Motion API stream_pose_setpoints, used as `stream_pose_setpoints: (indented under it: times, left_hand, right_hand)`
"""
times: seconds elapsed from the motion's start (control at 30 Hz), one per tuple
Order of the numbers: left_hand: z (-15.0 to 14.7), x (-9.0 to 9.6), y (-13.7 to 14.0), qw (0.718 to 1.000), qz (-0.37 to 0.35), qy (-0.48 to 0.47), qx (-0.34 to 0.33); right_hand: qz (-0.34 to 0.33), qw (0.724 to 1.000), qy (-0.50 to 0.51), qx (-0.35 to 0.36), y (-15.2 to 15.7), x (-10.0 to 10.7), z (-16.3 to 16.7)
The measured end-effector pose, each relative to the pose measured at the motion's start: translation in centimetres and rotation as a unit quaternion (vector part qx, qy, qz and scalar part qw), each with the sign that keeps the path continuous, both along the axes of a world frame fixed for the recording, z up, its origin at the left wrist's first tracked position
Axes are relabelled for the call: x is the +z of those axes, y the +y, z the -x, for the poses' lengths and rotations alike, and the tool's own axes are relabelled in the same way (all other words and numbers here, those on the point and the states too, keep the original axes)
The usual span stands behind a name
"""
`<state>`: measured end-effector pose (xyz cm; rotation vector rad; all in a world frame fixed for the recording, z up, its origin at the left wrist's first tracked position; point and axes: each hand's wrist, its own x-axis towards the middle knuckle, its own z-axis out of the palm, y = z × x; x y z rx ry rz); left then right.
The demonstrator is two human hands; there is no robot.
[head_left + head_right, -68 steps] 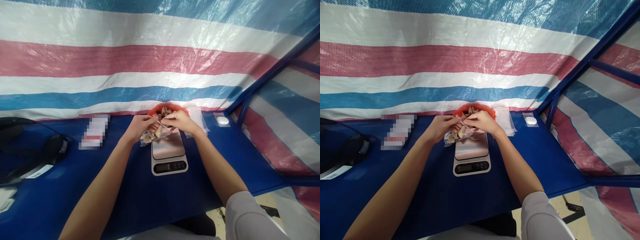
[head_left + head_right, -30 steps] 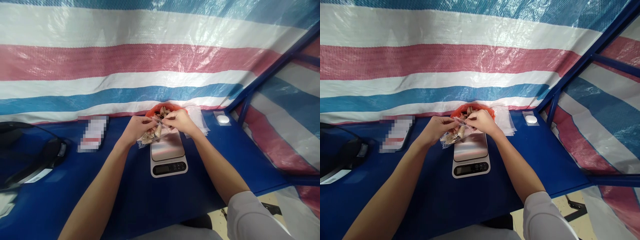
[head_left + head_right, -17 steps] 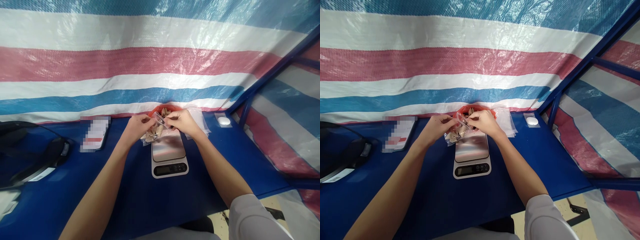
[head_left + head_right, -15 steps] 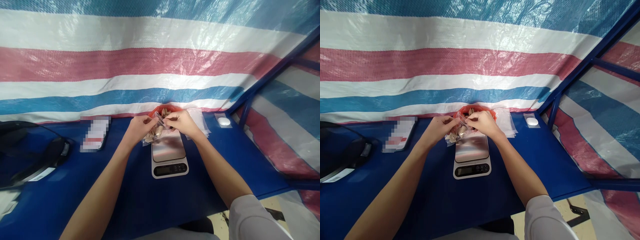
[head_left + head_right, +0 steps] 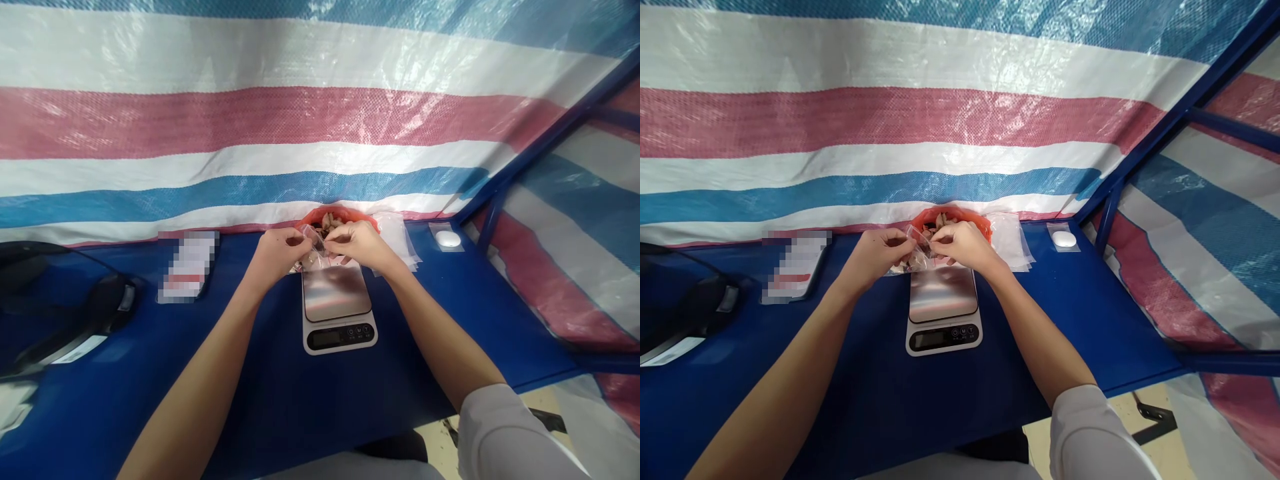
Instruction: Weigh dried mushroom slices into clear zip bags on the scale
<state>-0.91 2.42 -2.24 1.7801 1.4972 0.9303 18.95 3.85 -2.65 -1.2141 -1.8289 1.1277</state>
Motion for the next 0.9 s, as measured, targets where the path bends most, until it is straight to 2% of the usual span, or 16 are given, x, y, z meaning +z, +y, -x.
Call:
stream_pose_setpoints:
  times: [0.1,0.2,0.3,0.43,0.63,0.9]
  left_hand:
    - [0.6,0.6,0.0,0.999,-0.017,0.033,0.024]
    - [1.2,1.1,-0.1,0.997,-0.029,0.069,0.035]
    - [1.6,1.3,-0.1,0.992,-0.051,0.109,0.028]
    - [1.6,0.9,0.2,0.985,-0.096,0.142,0.013]
    - [1.4,-0.7,0.7,0.97,-0.206,0.119,-0.058]
    - [0.9,-2.8,0.8,0.962,-0.182,0.132,-0.156]
  right_hand:
    - [0.002,1.0,-0.001,-0.021,0.3,-0.2,-0.5]
    - [-0.029,0.999,-0.027,-0.032,0.6,-0.3,-1.0]
    - [-0.056,0.996,-0.062,-0.025,0.7,-0.1,-1.5]
    - [-0.058,0.996,-0.062,-0.004,0.8,-0.1,-2.0]
    - [-0.035,0.999,-0.019,0.009,0.9,-0.4,-2.3]
    - [0.004,1.0,0.023,0.02,0.6,0.1,-2.1]
